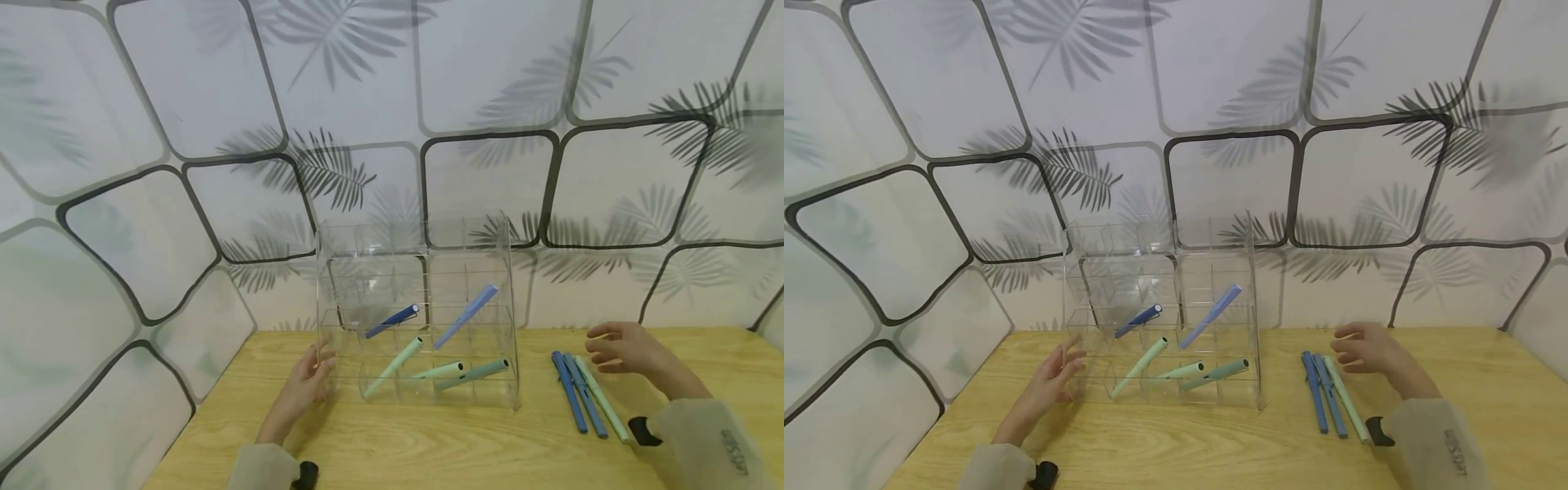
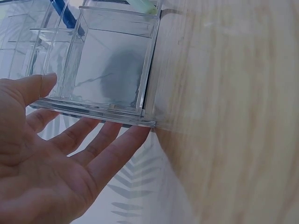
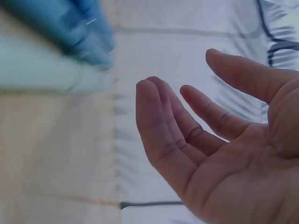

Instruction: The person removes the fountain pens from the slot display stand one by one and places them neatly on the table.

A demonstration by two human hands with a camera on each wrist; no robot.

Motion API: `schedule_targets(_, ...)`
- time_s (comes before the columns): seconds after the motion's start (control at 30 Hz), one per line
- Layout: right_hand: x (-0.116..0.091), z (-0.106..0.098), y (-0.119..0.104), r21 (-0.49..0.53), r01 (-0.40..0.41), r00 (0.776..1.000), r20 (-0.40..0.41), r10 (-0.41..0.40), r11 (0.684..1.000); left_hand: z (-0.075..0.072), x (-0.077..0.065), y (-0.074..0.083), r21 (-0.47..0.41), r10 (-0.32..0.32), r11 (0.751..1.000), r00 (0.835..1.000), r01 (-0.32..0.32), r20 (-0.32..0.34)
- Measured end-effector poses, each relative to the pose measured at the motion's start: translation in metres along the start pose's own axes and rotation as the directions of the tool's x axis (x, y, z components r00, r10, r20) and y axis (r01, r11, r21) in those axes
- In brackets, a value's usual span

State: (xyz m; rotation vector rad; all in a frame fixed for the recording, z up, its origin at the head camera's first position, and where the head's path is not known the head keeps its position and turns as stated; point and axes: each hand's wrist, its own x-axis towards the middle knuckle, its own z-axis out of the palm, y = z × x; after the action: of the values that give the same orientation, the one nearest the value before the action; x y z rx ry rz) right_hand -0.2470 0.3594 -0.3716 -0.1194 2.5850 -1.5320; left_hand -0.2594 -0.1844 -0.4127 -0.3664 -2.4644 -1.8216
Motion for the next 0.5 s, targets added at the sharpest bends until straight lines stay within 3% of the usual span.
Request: schedule_targets(0.5, 0.007, 0.008, -0.043, 0.127, 0.112, 0.994, -0.009, -0.112, 0.986, 0.0, 0.001, 0.0, 0.002, -0.02, 1.0, 1.0, 0.02, -0.011)
